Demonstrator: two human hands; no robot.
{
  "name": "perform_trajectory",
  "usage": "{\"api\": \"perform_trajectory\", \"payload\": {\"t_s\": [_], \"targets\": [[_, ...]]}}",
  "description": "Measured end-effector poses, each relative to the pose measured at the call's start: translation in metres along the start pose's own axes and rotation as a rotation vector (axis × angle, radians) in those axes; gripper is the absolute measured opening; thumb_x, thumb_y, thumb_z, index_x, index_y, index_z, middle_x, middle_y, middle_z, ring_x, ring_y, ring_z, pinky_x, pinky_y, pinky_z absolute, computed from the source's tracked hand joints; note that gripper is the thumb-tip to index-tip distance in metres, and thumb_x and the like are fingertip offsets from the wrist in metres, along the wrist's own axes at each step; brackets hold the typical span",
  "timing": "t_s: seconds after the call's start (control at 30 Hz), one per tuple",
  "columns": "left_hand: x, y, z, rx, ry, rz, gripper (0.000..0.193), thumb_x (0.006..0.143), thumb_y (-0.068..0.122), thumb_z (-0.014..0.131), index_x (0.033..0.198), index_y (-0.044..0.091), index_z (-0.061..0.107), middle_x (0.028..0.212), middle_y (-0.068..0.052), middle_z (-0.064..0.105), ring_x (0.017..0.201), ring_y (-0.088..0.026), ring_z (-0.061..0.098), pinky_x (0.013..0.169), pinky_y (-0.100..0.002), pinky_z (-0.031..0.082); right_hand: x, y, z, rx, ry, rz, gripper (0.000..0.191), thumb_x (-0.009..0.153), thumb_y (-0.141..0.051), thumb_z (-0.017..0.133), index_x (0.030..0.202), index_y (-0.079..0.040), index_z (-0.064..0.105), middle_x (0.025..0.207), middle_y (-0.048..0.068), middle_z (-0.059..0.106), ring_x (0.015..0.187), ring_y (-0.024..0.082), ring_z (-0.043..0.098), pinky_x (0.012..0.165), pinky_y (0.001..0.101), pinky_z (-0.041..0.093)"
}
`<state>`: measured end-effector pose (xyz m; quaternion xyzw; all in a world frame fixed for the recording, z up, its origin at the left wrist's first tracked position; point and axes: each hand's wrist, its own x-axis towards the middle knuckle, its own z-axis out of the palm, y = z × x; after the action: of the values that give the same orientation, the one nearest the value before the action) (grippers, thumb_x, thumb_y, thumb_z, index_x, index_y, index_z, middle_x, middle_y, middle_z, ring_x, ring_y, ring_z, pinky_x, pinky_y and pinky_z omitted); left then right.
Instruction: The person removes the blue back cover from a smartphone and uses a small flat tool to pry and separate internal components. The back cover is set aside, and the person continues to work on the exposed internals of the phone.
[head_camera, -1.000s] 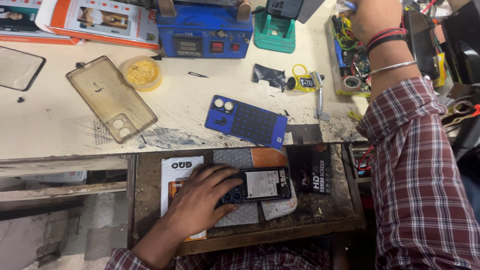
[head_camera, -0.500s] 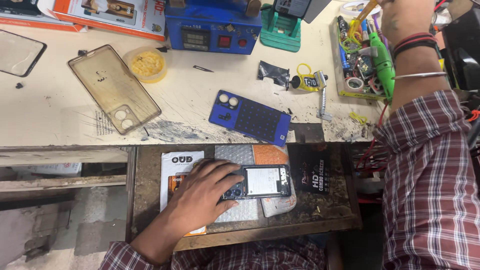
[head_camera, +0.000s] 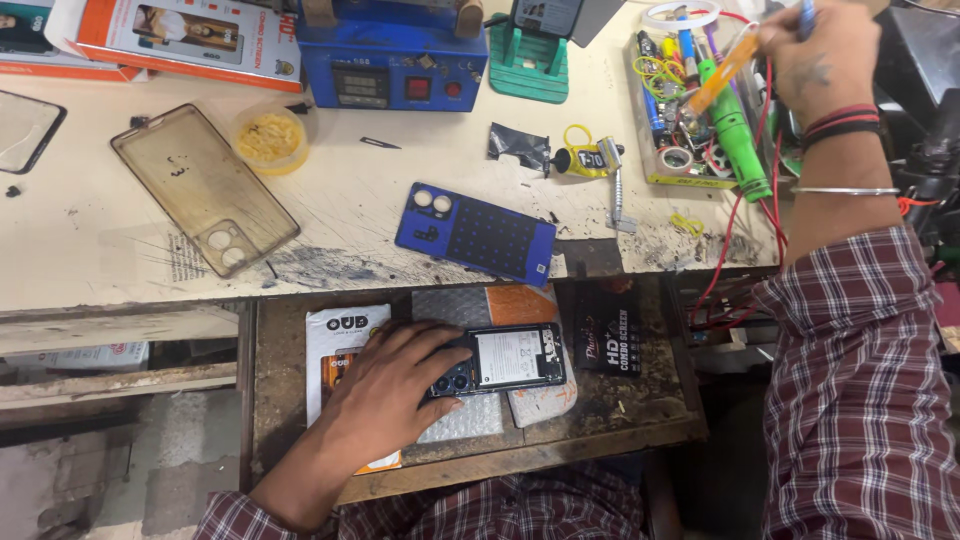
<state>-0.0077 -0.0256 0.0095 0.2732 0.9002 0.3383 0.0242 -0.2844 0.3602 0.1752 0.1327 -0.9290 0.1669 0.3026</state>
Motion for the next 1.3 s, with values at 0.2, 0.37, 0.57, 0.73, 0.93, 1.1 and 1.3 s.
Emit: {"api": "perform_trajectory", "payload": {"t_s": [0.2, 0.37, 0.57, 0.73, 0.93, 1.1, 1.3], "targets": [[0.003, 0.0, -0.005, 0.012, -0.042, -0.032, 0.057, 0.08, 0.035, 0.078, 0.131, 0.014, 0.063, 0.141, -0.008, 0.056, 0.131, -0.032, 0.048, 0.112, -0.056, 0.031, -0.016, 0.019, 0.003, -0.183, -0.103, 0.061, 0.014, 0.095, -0.02, 0.083, 0.106, -0.013, 0.083, 0.092, 0.014, 0.076, 0.079, 0.028, 0.072, 0.075, 0.0389, 0.056], [0.005, 0.001, -0.008, 0.014, -0.02, -0.016, 0.065, 0.078, 0.034, 0.08, 0.135, 0.012, 0.059, 0.141, -0.01, 0.056, 0.128, -0.032, 0.052, 0.111, -0.053, 0.034, -0.059, 0.004, -0.01, -0.176, -0.008, -0.105, 0.017, 0.098, -0.017, 0.083, 0.109, -0.005, 0.078, 0.101, 0.018, 0.074, 0.088, 0.034, 0.072, 0.078, 0.0408, 0.055], [0.006, 0.002, -0.007, 0.037, -0.072, -0.073, 0.07, 0.078, 0.034, 0.08, 0.138, 0.012, 0.054, 0.142, -0.01, 0.055, 0.129, -0.032, 0.051, 0.108, -0.05, 0.037, -0.168, -0.069, -0.046, 0.374, -0.354, 0.207, 0.023, 0.099, -0.011, 0.069, 0.12, -0.002, 0.071, 0.091, 0.008, 0.072, 0.084, 0.014, 0.063, 0.075, 0.0327, 0.051], [0.009, 0.001, -0.007, 0.083, -0.066, -0.072, 0.076, 0.078, 0.037, 0.08, 0.145, 0.013, 0.051, 0.145, -0.014, 0.055, 0.129, -0.034, 0.05, 0.11, -0.052, 0.035, -0.25, -0.112, -0.012, 0.514, -0.553, 0.304, 0.023, 0.088, -0.018, 0.076, 0.108, -0.008, 0.077, 0.086, 0.003, 0.075, 0.079, 0.008, 0.066, 0.07, 0.0271, 0.053], [0.009, 0.001, -0.009, 0.064, -0.062, -0.099, 0.076, 0.077, 0.036, 0.081, 0.143, 0.013, 0.05, 0.14, -0.014, 0.056, 0.127, -0.035, 0.052, 0.107, -0.05, 0.038, -0.297, -0.134, 0.017, 0.557, -0.422, 0.317, 0.029, 0.091, -0.016, 0.075, 0.118, -0.008, 0.073, 0.087, 0.006, 0.067, 0.073, 0.014, 0.064, 0.065, 0.0287, 0.051], [0.008, 0.002, -0.01, 0.062, -0.046, -0.09, 0.074, 0.076, 0.035, 0.082, 0.14, 0.012, 0.052, 0.139, -0.012, 0.058, 0.126, -0.034, 0.053, 0.105, -0.05, 0.04, -0.304, -0.142, 0.018, 0.391, -0.42, 0.304, 0.031, 0.087, -0.019, 0.077, 0.116, -0.008, 0.074, 0.103, 0.009, 0.068, 0.073, 0.022, 0.067, 0.064, 0.0324, 0.053], [0.007, 0.003, -0.011, 0.087, -0.065, -0.091, 0.073, 0.076, 0.037, 0.081, 0.138, 0.012, 0.053, 0.138, -0.009, 0.059, 0.124, -0.031, 0.054, 0.105, -0.051, 0.039, -0.308, -0.143, 0.021, 0.423, -0.353, 0.223, 0.031, 0.088, -0.02, 0.077, 0.116, -0.007, 0.074, 0.107, 0.01, 0.07, 0.09, 0.024, 0.072, 0.073, 0.0342, 0.057]]}}
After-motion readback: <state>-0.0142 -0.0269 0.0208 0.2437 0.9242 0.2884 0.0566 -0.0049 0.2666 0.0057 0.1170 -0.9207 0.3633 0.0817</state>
